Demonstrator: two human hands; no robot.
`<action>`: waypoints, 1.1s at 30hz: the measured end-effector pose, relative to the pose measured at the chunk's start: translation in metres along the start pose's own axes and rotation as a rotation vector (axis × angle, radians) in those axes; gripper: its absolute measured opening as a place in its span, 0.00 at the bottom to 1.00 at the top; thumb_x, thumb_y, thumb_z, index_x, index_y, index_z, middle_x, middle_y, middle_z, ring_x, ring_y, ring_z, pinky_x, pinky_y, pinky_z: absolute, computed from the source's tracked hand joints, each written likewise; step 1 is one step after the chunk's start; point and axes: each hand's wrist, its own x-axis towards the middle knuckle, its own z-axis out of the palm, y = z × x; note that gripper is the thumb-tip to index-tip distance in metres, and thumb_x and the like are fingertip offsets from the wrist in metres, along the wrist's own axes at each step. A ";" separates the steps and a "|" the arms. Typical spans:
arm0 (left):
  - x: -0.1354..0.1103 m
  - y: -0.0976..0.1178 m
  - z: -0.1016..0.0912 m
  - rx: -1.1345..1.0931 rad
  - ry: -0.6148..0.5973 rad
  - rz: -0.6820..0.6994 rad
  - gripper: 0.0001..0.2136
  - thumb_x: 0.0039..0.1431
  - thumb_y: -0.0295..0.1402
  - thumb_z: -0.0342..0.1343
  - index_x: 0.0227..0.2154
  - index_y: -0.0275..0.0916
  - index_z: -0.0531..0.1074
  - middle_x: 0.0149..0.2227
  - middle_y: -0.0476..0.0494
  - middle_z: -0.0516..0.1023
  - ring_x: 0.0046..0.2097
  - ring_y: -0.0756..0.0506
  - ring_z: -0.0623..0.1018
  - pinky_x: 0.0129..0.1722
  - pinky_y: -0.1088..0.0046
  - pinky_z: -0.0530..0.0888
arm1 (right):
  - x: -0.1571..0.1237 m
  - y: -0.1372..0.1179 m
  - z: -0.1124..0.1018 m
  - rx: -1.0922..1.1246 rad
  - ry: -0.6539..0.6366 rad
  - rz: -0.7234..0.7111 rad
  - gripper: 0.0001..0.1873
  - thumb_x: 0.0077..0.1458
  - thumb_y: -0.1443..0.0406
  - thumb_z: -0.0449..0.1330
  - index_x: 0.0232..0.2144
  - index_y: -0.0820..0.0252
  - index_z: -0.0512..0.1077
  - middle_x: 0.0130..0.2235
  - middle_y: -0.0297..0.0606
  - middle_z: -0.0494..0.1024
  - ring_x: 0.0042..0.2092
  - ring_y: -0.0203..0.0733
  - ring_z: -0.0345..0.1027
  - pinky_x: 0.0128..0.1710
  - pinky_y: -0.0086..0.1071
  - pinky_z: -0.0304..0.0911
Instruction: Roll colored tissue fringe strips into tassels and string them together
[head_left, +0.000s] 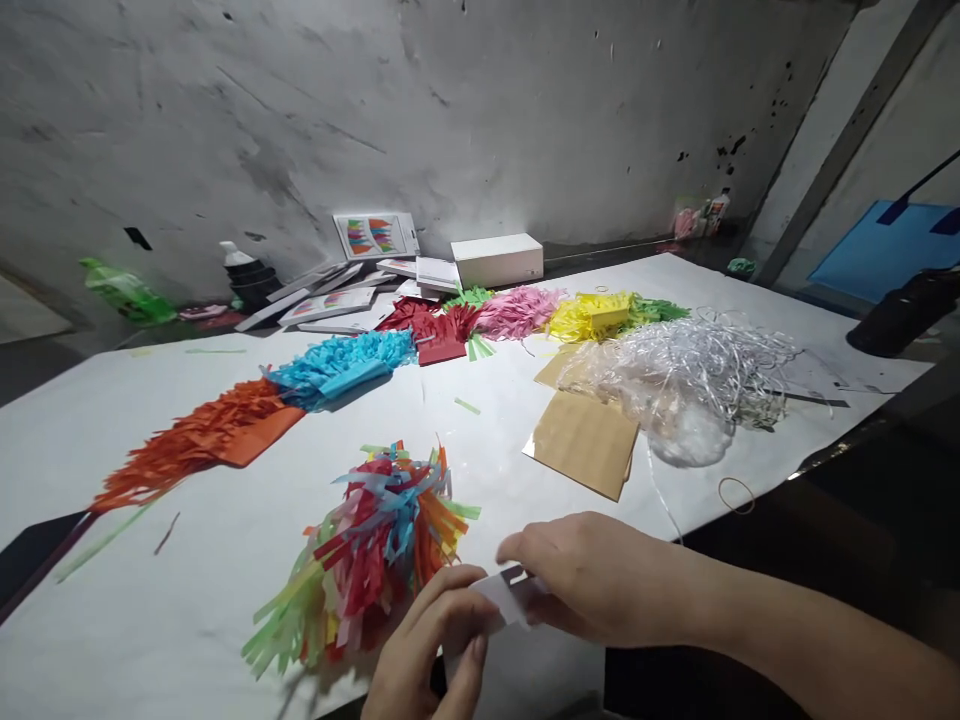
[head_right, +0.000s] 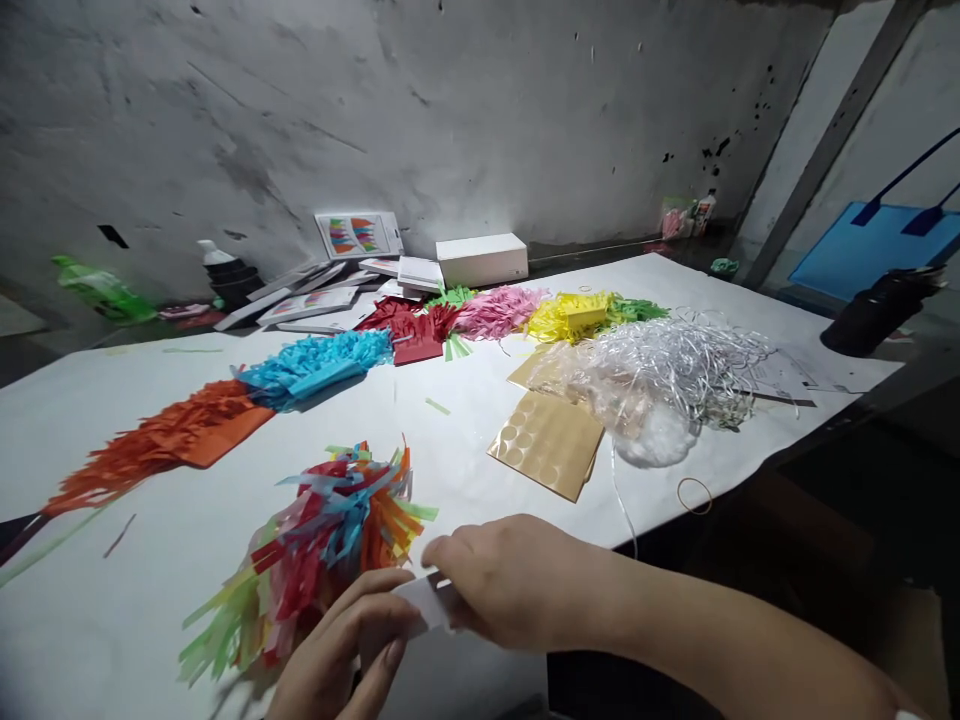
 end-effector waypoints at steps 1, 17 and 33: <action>0.001 -0.001 0.001 -0.004 0.004 0.004 0.07 0.65 0.30 0.53 0.39 0.45 0.75 0.49 0.40 0.77 0.51 0.43 0.79 0.49 0.73 0.75 | 0.002 0.000 0.001 -0.018 -0.024 -0.003 0.27 0.59 0.65 0.66 0.58 0.63 0.64 0.45 0.44 0.80 0.43 0.47 0.75 0.37 0.32 0.63; 0.017 -0.002 0.009 -0.037 -0.043 0.066 0.11 0.66 0.28 0.52 0.49 0.46 0.69 0.52 0.40 0.75 0.54 0.44 0.76 0.53 0.69 0.74 | 0.017 0.018 -0.004 -0.073 -0.115 0.026 0.13 0.61 0.70 0.61 0.48 0.63 0.70 0.43 0.42 0.81 0.42 0.44 0.75 0.37 0.31 0.63; 0.020 -0.004 0.014 -0.057 -0.057 0.024 0.10 0.67 0.30 0.52 0.49 0.46 0.68 0.51 0.41 0.74 0.54 0.44 0.76 0.51 0.72 0.74 | 0.024 0.018 -0.008 -0.173 -0.222 0.091 0.15 0.60 0.70 0.60 0.50 0.63 0.69 0.41 0.44 0.82 0.39 0.46 0.75 0.31 0.31 0.56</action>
